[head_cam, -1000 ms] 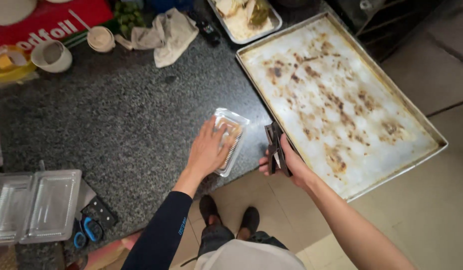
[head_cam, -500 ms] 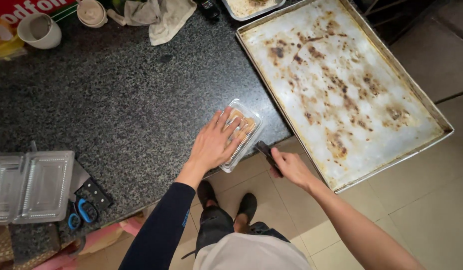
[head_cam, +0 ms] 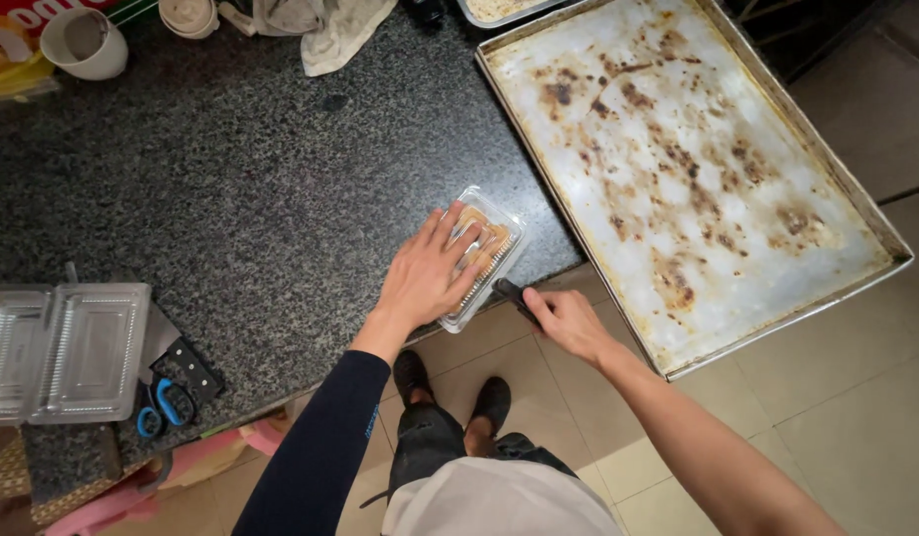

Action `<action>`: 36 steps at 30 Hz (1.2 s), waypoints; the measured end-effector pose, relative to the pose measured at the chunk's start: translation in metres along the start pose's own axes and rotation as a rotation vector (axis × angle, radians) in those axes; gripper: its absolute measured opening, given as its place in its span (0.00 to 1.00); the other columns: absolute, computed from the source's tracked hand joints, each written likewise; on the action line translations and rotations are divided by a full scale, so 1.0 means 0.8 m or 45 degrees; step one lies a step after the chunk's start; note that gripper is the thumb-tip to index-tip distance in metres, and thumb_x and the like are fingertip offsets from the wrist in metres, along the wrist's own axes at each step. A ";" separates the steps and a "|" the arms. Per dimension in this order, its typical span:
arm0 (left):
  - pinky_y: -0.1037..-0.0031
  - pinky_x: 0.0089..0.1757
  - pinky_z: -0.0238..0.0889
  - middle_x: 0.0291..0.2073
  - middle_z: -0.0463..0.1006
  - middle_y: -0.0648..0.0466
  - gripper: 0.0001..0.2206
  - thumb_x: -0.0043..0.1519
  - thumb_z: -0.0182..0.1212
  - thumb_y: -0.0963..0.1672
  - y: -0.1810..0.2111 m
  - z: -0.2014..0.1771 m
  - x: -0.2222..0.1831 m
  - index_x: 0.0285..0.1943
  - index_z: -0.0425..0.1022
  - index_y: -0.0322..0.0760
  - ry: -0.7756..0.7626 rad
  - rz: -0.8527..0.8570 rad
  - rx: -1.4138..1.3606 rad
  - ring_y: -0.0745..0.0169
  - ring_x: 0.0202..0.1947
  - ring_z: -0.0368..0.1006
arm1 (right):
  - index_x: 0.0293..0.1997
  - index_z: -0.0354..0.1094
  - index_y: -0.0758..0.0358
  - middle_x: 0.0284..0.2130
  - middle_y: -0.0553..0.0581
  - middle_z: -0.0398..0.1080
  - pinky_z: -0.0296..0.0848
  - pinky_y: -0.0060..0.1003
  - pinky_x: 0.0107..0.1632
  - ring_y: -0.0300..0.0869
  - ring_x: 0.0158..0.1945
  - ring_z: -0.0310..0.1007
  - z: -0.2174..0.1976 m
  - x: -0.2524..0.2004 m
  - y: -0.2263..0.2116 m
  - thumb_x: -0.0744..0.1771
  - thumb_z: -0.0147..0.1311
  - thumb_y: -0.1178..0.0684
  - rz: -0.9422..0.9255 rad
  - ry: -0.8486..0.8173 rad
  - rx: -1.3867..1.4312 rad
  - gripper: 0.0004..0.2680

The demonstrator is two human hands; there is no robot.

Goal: The person picks up baked bread rolls from a baking tray and places them into plastic containers, then moves the containers to a display rack before carrying the empty tray to a storage rack.

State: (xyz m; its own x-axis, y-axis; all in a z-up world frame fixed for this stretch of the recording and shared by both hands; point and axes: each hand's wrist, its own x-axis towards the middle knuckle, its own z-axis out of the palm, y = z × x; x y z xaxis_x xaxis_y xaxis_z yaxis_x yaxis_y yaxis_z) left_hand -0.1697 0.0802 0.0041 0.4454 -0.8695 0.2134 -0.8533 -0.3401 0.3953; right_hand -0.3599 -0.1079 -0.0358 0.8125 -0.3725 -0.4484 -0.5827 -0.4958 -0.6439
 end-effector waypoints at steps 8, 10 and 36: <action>0.52 0.57 0.63 0.75 0.56 0.43 0.25 0.66 0.51 0.52 0.000 -0.001 -0.001 0.72 0.68 0.42 0.003 -0.002 0.010 0.36 0.71 0.56 | 0.21 0.71 0.64 0.14 0.57 0.70 0.70 0.44 0.34 0.48 0.23 0.73 0.011 0.010 0.009 0.68 0.37 0.29 -0.041 0.018 0.026 0.27; 0.52 0.56 0.63 0.75 0.56 0.43 0.26 0.66 0.51 0.52 0.000 0.002 -0.001 0.72 0.68 0.42 0.001 0.001 0.006 0.37 0.71 0.56 | 0.21 0.71 0.64 0.14 0.56 0.70 0.70 0.44 0.34 0.48 0.23 0.73 0.009 0.010 0.010 0.68 0.37 0.29 -0.043 0.018 0.010 0.27; 0.54 0.66 0.56 0.73 0.57 0.34 0.28 0.65 0.64 0.43 -0.048 0.104 -0.011 0.74 0.63 0.29 0.664 -0.627 -0.450 0.34 0.72 0.58 | 0.33 0.75 0.72 0.22 0.61 0.78 0.77 0.39 0.33 0.44 0.24 0.79 0.005 0.029 0.037 0.70 0.29 0.28 0.114 0.138 0.576 0.32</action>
State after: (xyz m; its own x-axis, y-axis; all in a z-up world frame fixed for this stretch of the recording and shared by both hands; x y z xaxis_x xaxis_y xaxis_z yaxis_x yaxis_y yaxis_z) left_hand -0.1635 0.0714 -0.0877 0.8926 -0.3399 0.2963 -0.4280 -0.4316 0.7941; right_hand -0.3584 -0.1280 -0.0677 0.7389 -0.4900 -0.4625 -0.5646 -0.0755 -0.8219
